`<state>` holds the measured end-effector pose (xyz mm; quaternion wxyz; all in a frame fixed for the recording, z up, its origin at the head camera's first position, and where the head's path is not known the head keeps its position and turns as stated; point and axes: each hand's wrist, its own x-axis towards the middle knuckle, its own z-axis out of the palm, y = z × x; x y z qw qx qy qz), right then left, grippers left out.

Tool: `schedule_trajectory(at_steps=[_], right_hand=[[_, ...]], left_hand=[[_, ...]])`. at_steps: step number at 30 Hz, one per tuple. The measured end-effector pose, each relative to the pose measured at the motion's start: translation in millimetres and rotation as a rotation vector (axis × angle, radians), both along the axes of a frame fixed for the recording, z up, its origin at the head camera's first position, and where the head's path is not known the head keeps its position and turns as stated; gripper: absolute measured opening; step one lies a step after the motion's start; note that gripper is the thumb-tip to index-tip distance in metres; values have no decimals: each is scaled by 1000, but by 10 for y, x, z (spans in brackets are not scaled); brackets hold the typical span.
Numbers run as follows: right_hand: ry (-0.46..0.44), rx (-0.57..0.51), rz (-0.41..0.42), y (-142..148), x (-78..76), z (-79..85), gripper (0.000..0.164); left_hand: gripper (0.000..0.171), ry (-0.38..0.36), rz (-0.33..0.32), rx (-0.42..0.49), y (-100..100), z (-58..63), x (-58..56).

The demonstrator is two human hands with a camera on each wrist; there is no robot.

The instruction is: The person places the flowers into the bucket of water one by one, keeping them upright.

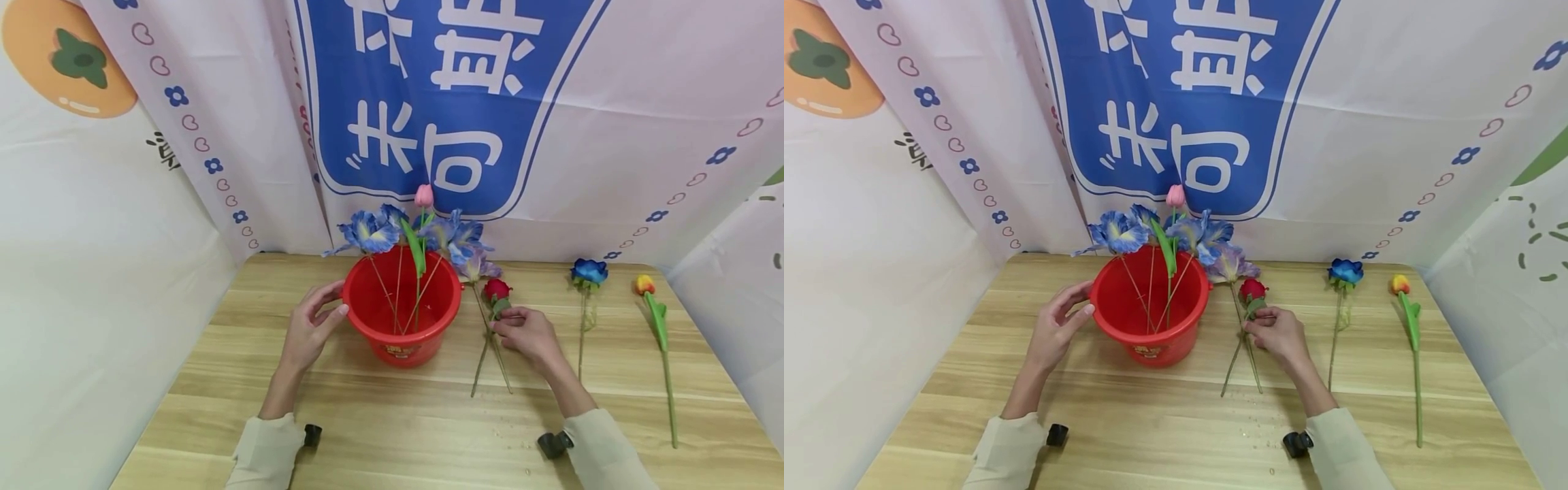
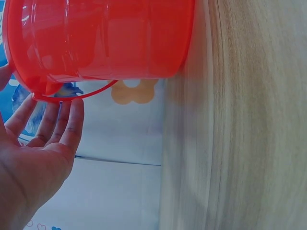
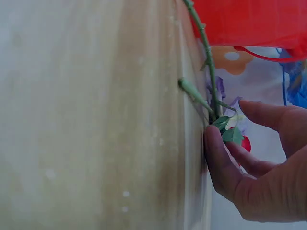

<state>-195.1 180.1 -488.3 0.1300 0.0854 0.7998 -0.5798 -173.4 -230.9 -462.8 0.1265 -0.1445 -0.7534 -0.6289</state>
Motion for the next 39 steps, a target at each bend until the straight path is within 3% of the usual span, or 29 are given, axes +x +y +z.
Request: schedule_trajectory(at_steps=[5,18,26,33,39], right_hand=[[8,53,6,-26,-20,-12,54],[2,-102,-10,76,-6,-46,48],[23,-20,17,154,-1,-11,44],[19,38,45,120,-22,-28,52],[19,42,49,95,-30,-32,43]], left_hand=[[47,3,-2,0,1,6,4],[47,2,5,-17,-8,4,8],[47,2,3,-15,-4,5,7],[47,2,1,-5,1,9,3],[47,9,-1,-8,-2,12,6]])
